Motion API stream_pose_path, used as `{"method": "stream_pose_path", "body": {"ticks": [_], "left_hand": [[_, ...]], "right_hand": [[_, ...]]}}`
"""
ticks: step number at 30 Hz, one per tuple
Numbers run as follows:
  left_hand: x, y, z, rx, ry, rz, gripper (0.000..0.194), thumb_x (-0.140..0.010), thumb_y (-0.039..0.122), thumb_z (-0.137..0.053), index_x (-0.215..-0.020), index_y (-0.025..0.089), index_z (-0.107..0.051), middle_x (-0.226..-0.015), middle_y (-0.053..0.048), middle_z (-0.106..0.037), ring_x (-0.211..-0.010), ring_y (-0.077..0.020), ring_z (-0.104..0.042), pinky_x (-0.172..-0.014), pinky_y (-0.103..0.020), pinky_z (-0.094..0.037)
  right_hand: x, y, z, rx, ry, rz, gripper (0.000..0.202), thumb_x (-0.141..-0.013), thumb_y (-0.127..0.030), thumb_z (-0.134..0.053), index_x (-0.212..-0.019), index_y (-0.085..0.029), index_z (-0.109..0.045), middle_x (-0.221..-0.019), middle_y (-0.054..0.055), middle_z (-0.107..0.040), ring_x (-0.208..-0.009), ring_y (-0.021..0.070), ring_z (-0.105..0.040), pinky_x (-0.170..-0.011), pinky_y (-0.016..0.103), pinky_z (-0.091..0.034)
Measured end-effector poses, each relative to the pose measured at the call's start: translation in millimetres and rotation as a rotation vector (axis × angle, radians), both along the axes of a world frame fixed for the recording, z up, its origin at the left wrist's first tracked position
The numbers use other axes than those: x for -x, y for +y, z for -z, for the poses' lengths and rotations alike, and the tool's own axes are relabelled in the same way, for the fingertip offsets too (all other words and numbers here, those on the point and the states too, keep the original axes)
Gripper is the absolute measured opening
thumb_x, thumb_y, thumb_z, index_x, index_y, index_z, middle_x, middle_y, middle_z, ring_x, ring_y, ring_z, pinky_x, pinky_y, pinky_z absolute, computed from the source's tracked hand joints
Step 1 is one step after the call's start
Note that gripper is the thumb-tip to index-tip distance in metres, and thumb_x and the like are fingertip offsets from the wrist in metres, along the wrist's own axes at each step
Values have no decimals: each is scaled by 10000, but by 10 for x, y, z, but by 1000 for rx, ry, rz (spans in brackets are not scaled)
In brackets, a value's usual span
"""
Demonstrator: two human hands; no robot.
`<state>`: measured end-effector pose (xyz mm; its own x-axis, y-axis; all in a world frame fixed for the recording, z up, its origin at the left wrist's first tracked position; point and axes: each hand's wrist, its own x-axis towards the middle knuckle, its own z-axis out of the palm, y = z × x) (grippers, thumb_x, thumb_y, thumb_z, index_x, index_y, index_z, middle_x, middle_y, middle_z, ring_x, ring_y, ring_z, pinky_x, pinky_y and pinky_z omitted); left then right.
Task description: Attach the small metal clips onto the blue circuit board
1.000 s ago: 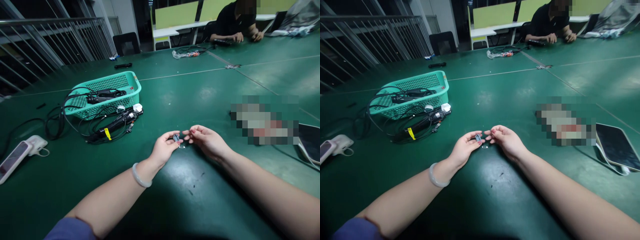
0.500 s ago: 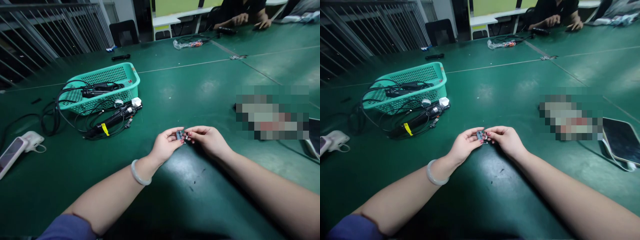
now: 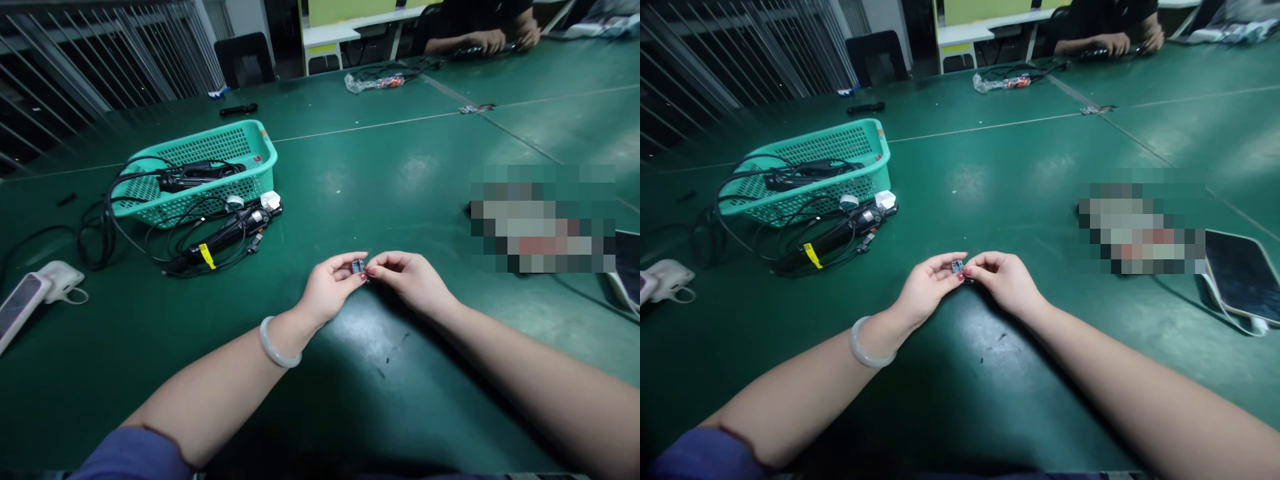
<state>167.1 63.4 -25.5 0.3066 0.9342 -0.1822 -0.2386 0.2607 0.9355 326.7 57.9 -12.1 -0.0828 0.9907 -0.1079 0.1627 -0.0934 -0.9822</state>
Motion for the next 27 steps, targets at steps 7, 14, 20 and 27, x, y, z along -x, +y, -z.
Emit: {"method": "stream_pose_path", "body": {"ticks": [7, 14, 20, 27], "left_hand": [[-10, 12, 19, 51, -27, 4, 346, -664, 148, -753, -1007, 145, -709, -872, -59, -738, -795, -132, -665, -924, -377, -499], [-27, 26, 30, 78, -17, -44, 346, -679, 145, -740, -1023, 133, -707, -850, -57, -737, -746, -113, -660, -882, -352, -528], [-9, 5, 4, 45, -13, -3, 439, -655, 107, -746, -1088, 145, -688, -923, -69, -744, -855, -147, -678, -957, -378, -494], [-8, -3, 10, 38, -10, 21, 479, -648, 92, -742, -1119, 148, -676, -944, -77, -744, -910, -171, -682, -994, -406, -467]], "right_hand": [[-1, -5, 63, -60, -14, -26, 330, -668, -509, -718, -665, -188, -644, -694, 34, -681, -680, 171, -604, -702, 315, -474], [-8, -20, 102, -252, -145, 41, 158, -734, -359, -663, -760, -206, -691, -775, 41, -696, -750, 191, -627, -750, 349, -478], [-24, -3, 129, -248, -161, 33, 148, -764, -349, -625, -756, -207, -662, -772, 32, -680, -731, 177, -606, -731, 339, -468], [-32, 10, 148, -229, -222, 44, 224, -782, -421, -600, -761, -203, -644, -745, 37, -663, -693, 173, -580, -673, 323, -448]]}}
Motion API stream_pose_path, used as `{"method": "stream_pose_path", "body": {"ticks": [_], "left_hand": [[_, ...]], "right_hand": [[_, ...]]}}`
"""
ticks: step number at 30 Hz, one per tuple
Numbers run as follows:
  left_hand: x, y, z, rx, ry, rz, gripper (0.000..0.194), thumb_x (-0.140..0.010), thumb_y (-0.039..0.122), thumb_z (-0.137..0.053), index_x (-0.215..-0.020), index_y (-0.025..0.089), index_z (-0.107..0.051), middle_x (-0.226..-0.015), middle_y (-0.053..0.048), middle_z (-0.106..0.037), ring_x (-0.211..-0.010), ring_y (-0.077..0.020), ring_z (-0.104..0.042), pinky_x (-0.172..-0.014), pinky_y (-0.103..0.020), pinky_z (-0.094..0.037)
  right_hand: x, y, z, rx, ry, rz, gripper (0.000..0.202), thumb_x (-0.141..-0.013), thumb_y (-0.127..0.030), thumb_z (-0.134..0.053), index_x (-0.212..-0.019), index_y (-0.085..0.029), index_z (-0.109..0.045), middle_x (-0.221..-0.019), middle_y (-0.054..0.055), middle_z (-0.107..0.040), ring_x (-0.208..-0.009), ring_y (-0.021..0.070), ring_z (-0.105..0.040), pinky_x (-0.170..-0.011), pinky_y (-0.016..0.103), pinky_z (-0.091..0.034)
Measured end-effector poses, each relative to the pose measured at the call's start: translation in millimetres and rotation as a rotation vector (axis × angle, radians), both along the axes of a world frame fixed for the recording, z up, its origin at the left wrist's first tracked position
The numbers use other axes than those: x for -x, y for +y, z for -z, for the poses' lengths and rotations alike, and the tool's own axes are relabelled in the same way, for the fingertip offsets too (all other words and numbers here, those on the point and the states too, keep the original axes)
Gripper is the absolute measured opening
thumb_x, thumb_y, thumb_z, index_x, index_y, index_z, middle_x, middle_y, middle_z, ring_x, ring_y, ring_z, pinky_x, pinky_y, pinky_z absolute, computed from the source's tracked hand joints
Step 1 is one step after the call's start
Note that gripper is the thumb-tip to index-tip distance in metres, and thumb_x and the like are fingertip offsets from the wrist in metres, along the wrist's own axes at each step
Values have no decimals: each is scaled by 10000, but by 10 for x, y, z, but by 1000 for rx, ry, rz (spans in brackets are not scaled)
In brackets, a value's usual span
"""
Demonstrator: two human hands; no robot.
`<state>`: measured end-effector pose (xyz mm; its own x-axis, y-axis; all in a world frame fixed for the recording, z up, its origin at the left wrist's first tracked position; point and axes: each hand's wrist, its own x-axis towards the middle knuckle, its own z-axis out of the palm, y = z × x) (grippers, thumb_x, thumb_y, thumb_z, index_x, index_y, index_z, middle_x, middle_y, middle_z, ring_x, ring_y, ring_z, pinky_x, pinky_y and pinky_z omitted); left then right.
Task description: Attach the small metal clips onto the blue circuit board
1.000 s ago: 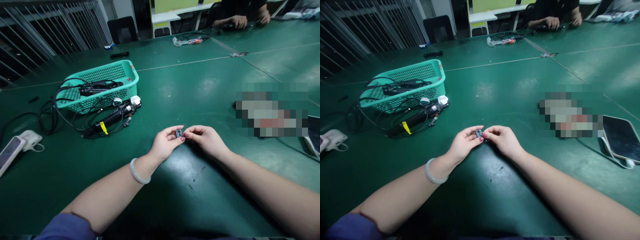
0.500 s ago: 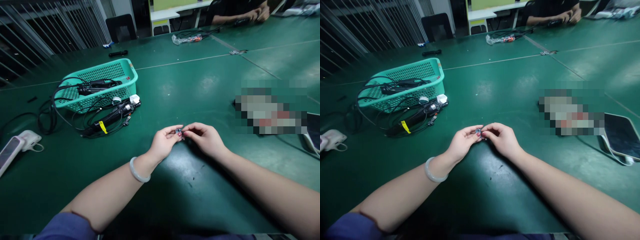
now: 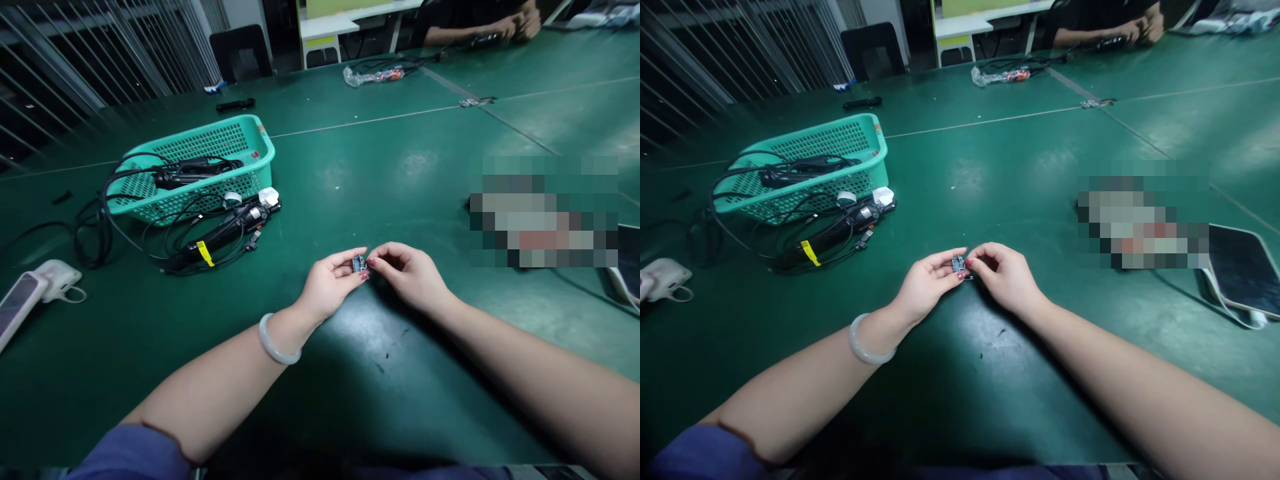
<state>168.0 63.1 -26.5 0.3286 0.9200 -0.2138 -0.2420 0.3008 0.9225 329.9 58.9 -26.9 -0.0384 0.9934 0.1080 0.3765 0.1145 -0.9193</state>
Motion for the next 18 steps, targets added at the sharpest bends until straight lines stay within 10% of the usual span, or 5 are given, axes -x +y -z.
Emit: {"method": "stream_pose_path", "body": {"ticks": [18], "left_hand": [[-4, 25, -4, 46, -13, -71, 308, -740, 124, -667, -1041, 162, -720, -1033, -86, -732, -893, -158, -677, -946, -391, -508]], "right_hand": [[16, -56, -35, -107, -114, -20, 177, -786, -394, -651, -807, -221, -685, -773, 34, -690, -655, 162, -575, -624, 306, -445]]}}
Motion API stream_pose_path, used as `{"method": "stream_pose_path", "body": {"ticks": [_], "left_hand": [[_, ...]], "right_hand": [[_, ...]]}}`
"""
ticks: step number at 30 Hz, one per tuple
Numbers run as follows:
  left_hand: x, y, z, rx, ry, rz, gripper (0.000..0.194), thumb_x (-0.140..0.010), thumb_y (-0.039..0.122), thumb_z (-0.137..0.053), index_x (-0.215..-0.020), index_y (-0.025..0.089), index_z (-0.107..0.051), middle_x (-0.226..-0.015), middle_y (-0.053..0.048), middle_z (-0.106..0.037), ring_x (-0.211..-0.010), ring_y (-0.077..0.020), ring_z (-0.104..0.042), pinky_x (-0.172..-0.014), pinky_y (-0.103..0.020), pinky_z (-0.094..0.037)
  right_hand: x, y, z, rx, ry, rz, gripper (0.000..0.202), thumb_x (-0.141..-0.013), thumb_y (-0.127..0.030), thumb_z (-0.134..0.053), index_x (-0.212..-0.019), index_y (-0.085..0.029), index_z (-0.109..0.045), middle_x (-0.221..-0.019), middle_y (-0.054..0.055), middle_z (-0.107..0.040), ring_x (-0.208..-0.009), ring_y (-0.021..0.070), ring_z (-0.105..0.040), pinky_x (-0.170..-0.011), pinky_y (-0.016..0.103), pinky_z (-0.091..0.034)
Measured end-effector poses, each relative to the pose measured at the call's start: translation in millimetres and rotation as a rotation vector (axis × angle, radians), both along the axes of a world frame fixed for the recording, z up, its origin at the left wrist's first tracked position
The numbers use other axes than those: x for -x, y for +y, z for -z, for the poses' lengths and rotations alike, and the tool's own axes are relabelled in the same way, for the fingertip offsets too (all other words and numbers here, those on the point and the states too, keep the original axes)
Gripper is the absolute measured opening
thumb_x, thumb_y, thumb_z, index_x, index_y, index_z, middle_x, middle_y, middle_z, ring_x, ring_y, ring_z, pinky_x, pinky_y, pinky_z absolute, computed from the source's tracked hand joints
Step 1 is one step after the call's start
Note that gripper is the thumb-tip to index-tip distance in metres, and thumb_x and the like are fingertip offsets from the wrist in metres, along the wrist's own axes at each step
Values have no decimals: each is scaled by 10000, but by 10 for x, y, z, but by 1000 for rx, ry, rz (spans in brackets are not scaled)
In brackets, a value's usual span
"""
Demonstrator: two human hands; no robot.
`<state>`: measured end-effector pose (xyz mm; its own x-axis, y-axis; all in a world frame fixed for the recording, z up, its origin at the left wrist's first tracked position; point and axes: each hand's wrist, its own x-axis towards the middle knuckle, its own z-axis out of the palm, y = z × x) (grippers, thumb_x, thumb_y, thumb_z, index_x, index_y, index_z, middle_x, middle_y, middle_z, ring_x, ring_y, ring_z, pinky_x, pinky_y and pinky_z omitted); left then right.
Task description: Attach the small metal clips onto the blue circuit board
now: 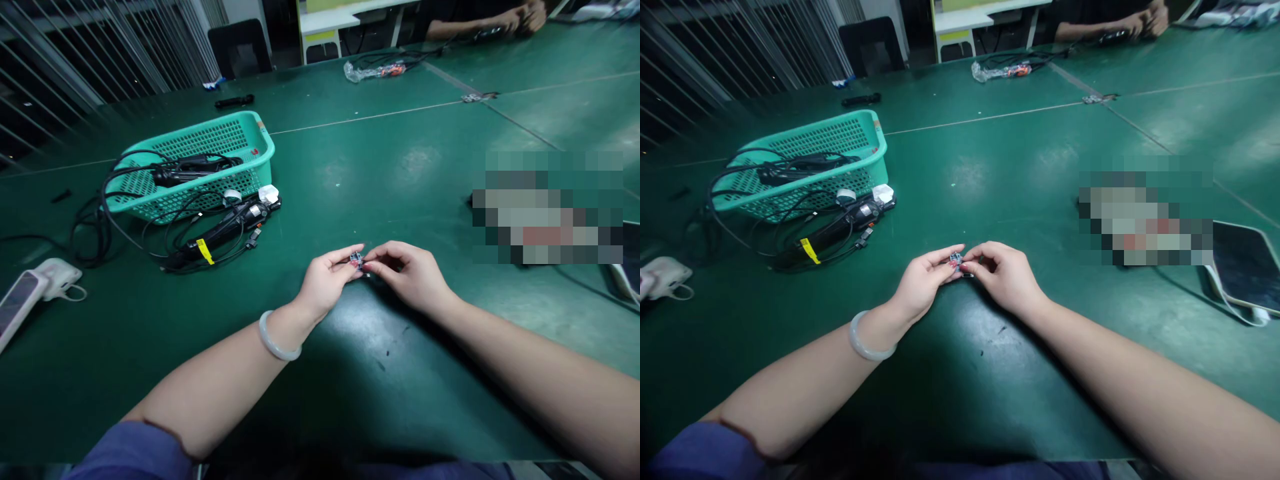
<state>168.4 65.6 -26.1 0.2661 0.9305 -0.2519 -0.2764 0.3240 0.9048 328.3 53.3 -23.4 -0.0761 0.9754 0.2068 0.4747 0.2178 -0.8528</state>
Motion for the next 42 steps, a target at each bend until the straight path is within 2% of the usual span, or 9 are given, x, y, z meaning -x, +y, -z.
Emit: {"method": "stream_pose_path", "body": {"ticks": [5, 10, 13, 20, 26, 33, 42], "left_hand": [[-2, -7, 4, -13, 16, 5, 327, -734, 142, -680, -1059, 160, -714, -1056, -90, -729, -922, -173, -677, -957, -398, -505], [-3, -31, -12, -62, 48, 54, 482, -698, 85, -690, -1173, 156, -657, -1073, -89, -726, -993, -178, -666, -1012, -382, -472], [0, -34, -7, -89, 68, 66, 511, -690, 61, -676, -1190, 159, -646, -1104, -92, -711, -1005, -182, -661, -1014, -384, -471], [7, -26, 22, -130, 124, 52, 509, -699, 65, -665, -1201, 146, -641, -1112, -107, -673, -970, -178, -658, -979, -373, -495], [2, -16, 76, -199, 142, 68, 458, -715, 93, -665, -1168, 158, -665, -1145, -98, -647, -962, -164, -644, -1001, -369, -477], [17, 6, 137, -274, 171, 51, 403, -723, 125, -677, -1120, 192, -695, -1004, -56, -644, -877, -132, -619, -965, -359, -484], [18, -11, 40, -226, 156, 37, 339, -699, 131, -701, -1036, 162, -722, -968, -67, -685, -844, -140, -648, -911, -353, -512]], "right_hand": [[0, -2, -17, -72, -61, -3, 144, -805, -356, -636, -792, -219, -679, -749, 28, -673, -615, 145, -542, -593, 296, -420], [-13, 10, -24, -95, -108, -1, 141, -833, -329, -600, -768, -213, -647, -728, 24, -649, -618, 143, -529, -580, 287, -398], [-37, 24, -23, -98, -132, -17, 142, -846, -328, -585, -782, -216, -642, -745, 27, -655, -650, 154, -550, -599, 293, -407], [-66, 38, -26, -135, -171, -49, 117, -861, -280, -567, -796, -215, -640, -784, 35, -680, -728, 171, -602, -678, 306, -448], [-61, 36, -6, -208, -224, -85, 103, -865, -236, -569, -791, -205, -633, -768, 24, -674, -717, 159, -607, -682, 291, -462], [-62, 19, -1, -261, -263, -87, 95, -883, -228, -555, -821, -203, -624, -777, 26, -655, -718, 150, -594, -673, 282, -461], [-59, 18, -21, -226, -255, -82, 103, -871, -242, -562, -808, -194, -628, -748, 17, -647, -662, 131, -554, -610, 261, -430]]}}
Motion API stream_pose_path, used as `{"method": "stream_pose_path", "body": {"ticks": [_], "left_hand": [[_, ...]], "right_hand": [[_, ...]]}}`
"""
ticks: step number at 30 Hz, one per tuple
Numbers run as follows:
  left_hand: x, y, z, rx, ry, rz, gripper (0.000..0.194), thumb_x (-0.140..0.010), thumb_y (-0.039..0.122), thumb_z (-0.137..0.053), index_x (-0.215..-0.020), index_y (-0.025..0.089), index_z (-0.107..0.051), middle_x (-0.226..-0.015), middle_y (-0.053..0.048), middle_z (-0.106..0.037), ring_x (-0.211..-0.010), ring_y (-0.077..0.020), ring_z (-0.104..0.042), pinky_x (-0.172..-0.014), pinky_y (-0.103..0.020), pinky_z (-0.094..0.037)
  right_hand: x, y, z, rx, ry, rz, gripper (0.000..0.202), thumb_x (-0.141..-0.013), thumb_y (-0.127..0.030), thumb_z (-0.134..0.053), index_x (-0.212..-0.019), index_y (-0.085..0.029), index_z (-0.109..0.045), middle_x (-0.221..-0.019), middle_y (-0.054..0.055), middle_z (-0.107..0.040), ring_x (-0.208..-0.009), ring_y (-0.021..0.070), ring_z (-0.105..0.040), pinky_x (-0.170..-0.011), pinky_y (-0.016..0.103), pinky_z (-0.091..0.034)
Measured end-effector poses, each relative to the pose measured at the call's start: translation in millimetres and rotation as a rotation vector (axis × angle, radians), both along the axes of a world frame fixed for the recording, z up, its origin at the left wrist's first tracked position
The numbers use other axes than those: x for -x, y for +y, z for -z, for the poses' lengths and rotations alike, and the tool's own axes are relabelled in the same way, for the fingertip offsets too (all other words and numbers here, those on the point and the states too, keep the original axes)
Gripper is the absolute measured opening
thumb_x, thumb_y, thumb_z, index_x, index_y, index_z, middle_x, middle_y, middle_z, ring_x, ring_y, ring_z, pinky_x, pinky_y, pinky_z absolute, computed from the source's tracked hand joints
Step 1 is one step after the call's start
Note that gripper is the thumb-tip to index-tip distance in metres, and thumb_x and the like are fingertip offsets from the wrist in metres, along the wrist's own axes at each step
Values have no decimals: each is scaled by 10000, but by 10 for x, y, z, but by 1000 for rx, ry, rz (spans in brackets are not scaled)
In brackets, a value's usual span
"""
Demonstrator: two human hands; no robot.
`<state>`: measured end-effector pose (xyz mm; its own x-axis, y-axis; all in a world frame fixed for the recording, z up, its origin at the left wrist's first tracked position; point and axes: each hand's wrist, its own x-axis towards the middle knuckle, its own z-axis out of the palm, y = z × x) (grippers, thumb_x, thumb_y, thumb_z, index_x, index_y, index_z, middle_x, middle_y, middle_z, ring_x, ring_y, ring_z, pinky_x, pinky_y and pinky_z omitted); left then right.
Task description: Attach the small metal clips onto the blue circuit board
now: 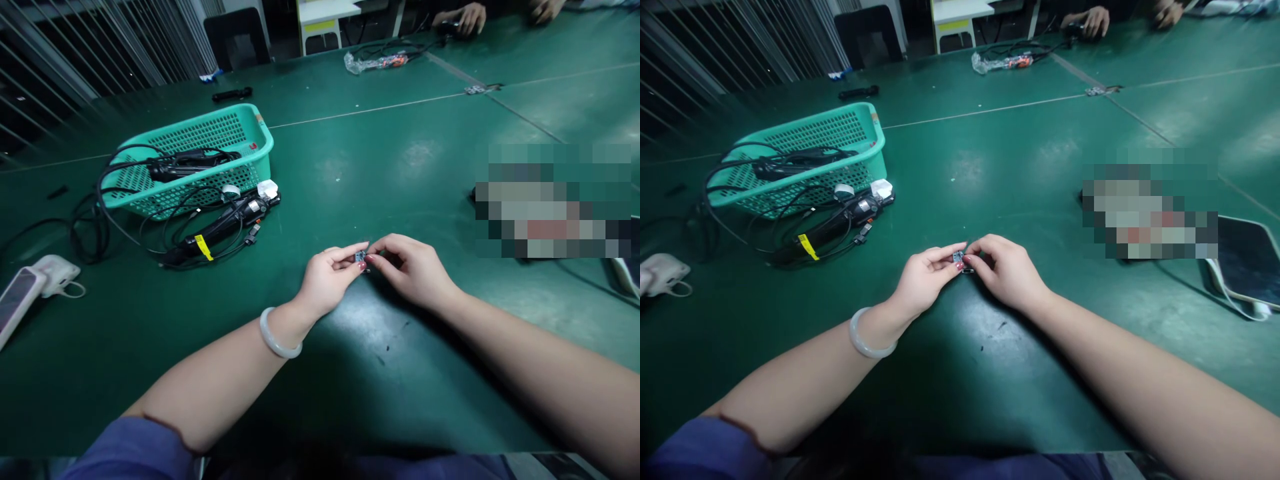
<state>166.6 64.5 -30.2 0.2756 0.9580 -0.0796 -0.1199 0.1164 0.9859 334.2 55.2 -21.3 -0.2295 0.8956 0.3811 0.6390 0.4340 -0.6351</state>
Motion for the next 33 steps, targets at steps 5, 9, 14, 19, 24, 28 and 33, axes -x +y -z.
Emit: {"method": "stream_pose_path", "body": {"ticks": [5, 9, 14, 19, 24, 28, 33], "left_hand": [[-1, -3, -90, 66, -59, 21, 278, -665, 128, -730, -943, 131, -716, -841, -46, -713, -787, -122, -653, -863, -329, -525], [1, 1, -102, 97, -108, 35, 251, -655, 110, -731, -904, 125, -700, -760, -25, -696, -733, -109, -646, -830, -325, -525], [-13, -4, -73, 135, -161, 21, 231, -686, 76, -702, -907, 137, -677, -823, -19, -691, -759, -93, -646, -833, -296, -513], [-31, 9, -91, 231, -191, -51, 158, -757, 57, -630, -892, 140, -616, -818, -15, -671, -766, -101, -666, -784, -273, -514], [-11, 62, -100, 224, -237, -218, 139, -791, 105, -626, -899, 146, -549, -894, -30, -685, -814, -103, -681, -810, -263, -504], [4, 75, -80, 190, -222, -220, 238, -778, 116, -648, -991, 159, -552, -903, -24, -681, -780, -99, -673, -740, -242, -505], [7, 77, -65, 179, -154, -190, 369, -794, 145, -636, -1160, 189, -604, -981, -35, -666, -757, -85, -656, -694, -225, -492]], "right_hand": [[18, -17, -22, 30, 63, 7, 96, -856, -248, -575, -828, -189, -646, -751, 15, -662, -628, 117, -542, -562, 245, -411], [31, -30, -32, 42, 117, 20, 110, -844, -268, -591, -836, -188, -666, -759, 21, -677, -615, 117, -546, -548, 246, -412], [44, -12, -27, 75, 130, 42, 123, -839, -283, -599, -807, -192, -676, -742, 21, -682, -602, 119, -551, -552, 251, -423], [16, 24, -8, 84, 124, 72, 161, -868, -294, -563, -828, -194, -683, -792, 36, -699, -688, 144, -601, -631, 276, -465], [-24, 22, 25, 134, -113, -3, 129, -806, -300, -656, -877, -199, -693, -881, 48, -689, -758, 174, -613, -688, 306, -490], [-26, 22, 76, 155, -259, -96, 138, -851, -203, -564, -846, -204, -702, -911, 55, -682, -857, 197, -629, -781, 328, -493], [-44, 39, 76, 118, -285, -71, 323, -830, -61, -439, -900, -210, -717, -938, 55, -683, -852, 188, -635, -783, 317, -493]]}}
